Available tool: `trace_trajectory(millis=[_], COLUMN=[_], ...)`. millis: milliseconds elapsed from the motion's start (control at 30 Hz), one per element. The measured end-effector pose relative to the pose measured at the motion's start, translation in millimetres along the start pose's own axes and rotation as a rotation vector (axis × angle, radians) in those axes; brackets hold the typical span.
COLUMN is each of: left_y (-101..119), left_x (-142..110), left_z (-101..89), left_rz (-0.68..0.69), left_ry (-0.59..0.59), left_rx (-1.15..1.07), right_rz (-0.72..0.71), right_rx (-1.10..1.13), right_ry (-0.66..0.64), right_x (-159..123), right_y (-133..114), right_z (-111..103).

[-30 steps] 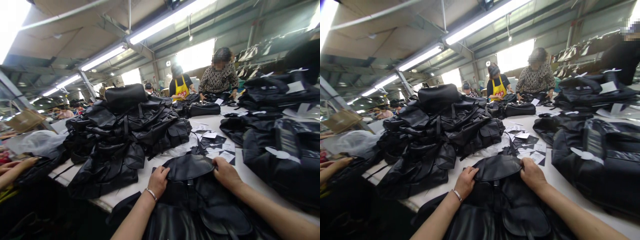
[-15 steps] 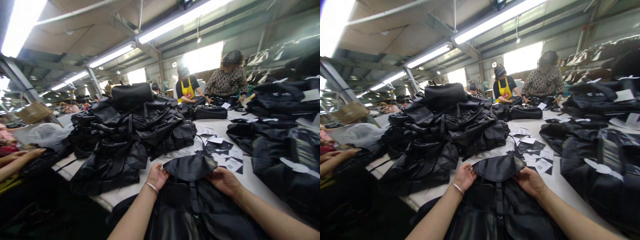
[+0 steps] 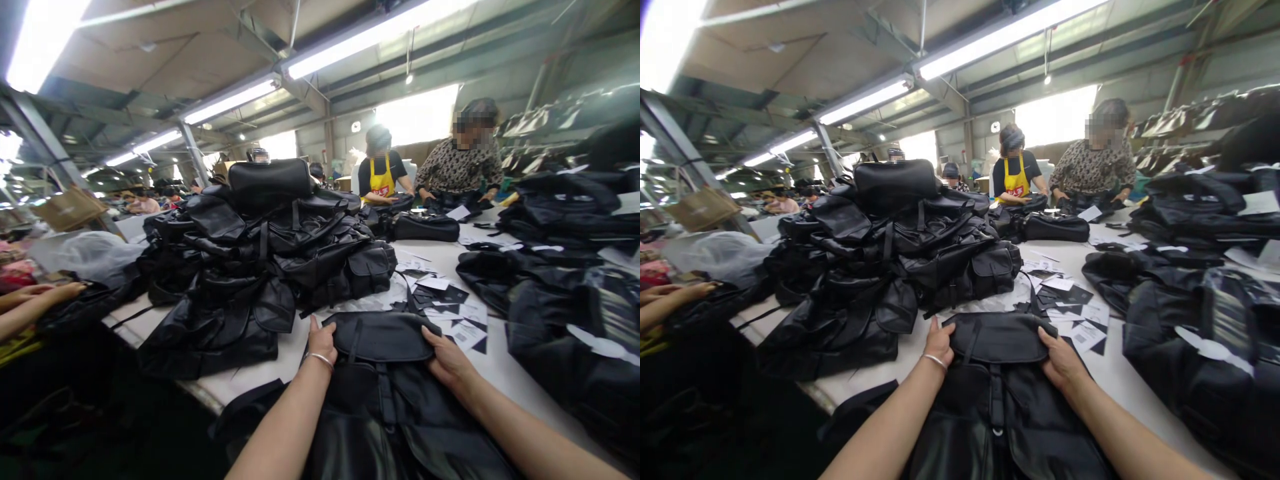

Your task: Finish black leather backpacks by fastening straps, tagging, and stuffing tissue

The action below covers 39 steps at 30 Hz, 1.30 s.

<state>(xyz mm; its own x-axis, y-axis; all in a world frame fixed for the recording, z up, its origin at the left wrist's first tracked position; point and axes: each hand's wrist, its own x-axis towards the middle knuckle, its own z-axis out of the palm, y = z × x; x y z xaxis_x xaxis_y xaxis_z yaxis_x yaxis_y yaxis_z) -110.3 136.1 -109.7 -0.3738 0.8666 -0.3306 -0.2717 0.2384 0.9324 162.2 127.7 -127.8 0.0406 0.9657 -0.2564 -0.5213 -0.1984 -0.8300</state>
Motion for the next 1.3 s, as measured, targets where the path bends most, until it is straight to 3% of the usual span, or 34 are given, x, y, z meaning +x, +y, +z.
trace_trajectory(millis=[133,267,467,567,700,800,933,1000,1100,1300], left_y=[-4.6,-3.6,-5.1,1.5,20.4,26.3,14.5,7.5,2.8,5.8], left_x=[-2.8,-6.9,-11.1,-11.5,-16.6,-21.5,-17.6,-11.6,-3.1,-1.2], left_z=[-1.9,-13.0,-35.4,-43.5,-53.6,-58.2,-62.4,-65.1,-68.0,-70.7], left_rz=[0.103,0.198,0.321,0.404,0.584,0.725,0.738,0.693,0.658,0.590], left_ry=[0.021,-0.035,-0.036,-0.015,-0.033,-0.163,-0.399,-0.443,-0.457,-0.419], left_rx=[0.064,0.177,0.426,0.563,0.763,0.938,1.251,1.354,1.443,1.547], right_rz=[-0.058,-0.094,-0.129,-0.189,-0.379,-0.539,-0.705,-0.689,-0.629,-0.559], right_rx=[-0.076,-0.271,-0.847,-1.121,-1.371,-1.453,-1.722,-1.856,-1.875,-1.788], right_ry=[0.009,0.076,0.279,0.289,0.230,0.141,-0.215,-0.332,-0.337,-0.362], right_x=[-7.3,-6.4,1.4,-1.1,-12.3,-19.4,-22.5,-22.4,-20.1,-21.0], right_y=[1.4,-3.0,-16.8,-30.2,-55.3,-62.5,-37.2,-19.9,-6.2,-15.7], right_z=[-2.9,-6.3,-14.5,-22.1,-32.3,-37.9,-53.4,-64.7,-77.8,-91.2])
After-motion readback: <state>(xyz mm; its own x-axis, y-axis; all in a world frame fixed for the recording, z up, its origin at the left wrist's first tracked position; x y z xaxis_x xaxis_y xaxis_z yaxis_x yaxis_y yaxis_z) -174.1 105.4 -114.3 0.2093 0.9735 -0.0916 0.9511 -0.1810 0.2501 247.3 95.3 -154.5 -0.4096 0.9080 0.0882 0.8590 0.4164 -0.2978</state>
